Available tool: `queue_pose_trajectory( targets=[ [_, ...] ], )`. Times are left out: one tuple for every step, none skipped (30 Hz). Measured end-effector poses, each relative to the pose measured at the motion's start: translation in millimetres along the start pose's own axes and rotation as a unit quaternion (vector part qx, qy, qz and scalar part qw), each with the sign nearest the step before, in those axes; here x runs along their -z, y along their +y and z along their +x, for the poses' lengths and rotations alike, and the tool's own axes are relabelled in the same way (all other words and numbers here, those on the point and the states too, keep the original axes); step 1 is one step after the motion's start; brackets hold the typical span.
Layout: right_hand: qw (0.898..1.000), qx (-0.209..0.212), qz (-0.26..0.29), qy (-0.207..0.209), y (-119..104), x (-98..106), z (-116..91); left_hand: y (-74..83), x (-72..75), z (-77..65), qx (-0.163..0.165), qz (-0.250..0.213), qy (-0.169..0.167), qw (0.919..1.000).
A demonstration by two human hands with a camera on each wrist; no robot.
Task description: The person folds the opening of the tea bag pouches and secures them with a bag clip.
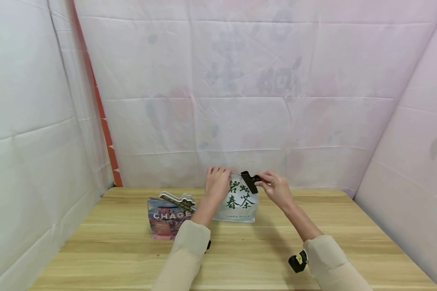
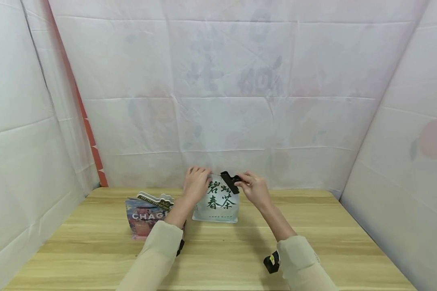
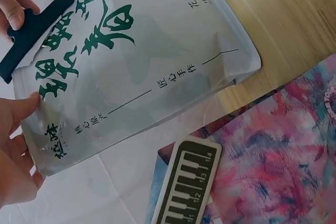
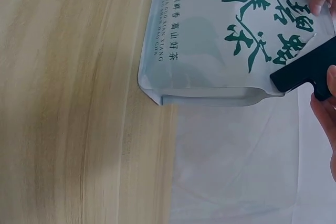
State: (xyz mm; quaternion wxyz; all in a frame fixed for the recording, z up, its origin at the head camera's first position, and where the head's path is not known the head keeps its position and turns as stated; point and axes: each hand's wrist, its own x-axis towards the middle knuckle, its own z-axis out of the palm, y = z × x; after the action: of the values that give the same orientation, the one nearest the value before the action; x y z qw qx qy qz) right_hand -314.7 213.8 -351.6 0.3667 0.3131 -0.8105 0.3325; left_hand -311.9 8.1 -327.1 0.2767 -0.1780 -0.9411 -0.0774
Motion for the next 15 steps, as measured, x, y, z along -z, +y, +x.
queue_pose_trajectory(
  targets=[
    [1.0,0.002,-0.003,0.0,0,-1,0,0.0,-0.3,0.1,0.002,-0.003,0.0,1.0],
    [1.0,0.005,-0.006,0.0,0,-1,0,0.1,-0.5,0.1,0.003,-0.004,0.001,1.0],
    [1.0,0.009,-0.009,0.0,0,-2,0,0.3,-0.8,0.1,0.003,-0.004,0.003,1.0],
    [1.0,0.015,-0.018,0.0,0,-2,0,0.3,-1.1,0.2,0.004,-0.006,0.006,1.0],
    [1.0,0.02,-0.024,-0.001,-1,-2,1,0.4,-1.5,0.2,0.004,-0.007,0.008,0.9999],
    [0.999,0.024,-0.03,-0.002,-3,-2,2,0.5,-1.6,0.2,0.003,-0.007,0.012,0.9999],
    [0.999,0.028,-0.038,-0.004,-4,-3,3,0.5,-1.9,0.2,0.002,-0.008,0.016,0.9998],
    [0.999,0.031,-0.043,-0.006,-5,-3,4,0.5,-2.1,0.2,0.001,-0.007,0.02,0.9998],
    [0.998,0.033,-0.051,-0.01,-7,-3,6,0.5,-2.3,0.3,0.0,-0.007,0.023,0.9997],
    [0.998,0.035,-0.058,-0.015,-8,-3,7,0.5,-2.3,0.3,0.0,-0.006,0.025,0.9997],
    [0.997,0.035,-0.063,-0.019,-9,-3,8,0.5,-2.3,0.2,0.0,-0.004,0.026,0.9997],
    [0.997,0.033,-0.068,-0.023,-10,-3,9,0.6,-2.2,0.2,0.0,-0.003,0.027,0.9996],
    [0.997,0.031,-0.071,-0.025,-11,-3,10,0.7,-2.2,0.1,0.0,-0.003,0.027,0.9996],
    [0.996,0.029,-0.074,-0.029,-11,-3,10,0.8,-2.2,0.0,0.001,-0.003,0.026,0.9997],
    [0.996,0.029,-0.079,-0.032,-11,-3,11,0.8,-2.2,0.0,0.002,-0.004,0.025,0.9997]
  ],
)
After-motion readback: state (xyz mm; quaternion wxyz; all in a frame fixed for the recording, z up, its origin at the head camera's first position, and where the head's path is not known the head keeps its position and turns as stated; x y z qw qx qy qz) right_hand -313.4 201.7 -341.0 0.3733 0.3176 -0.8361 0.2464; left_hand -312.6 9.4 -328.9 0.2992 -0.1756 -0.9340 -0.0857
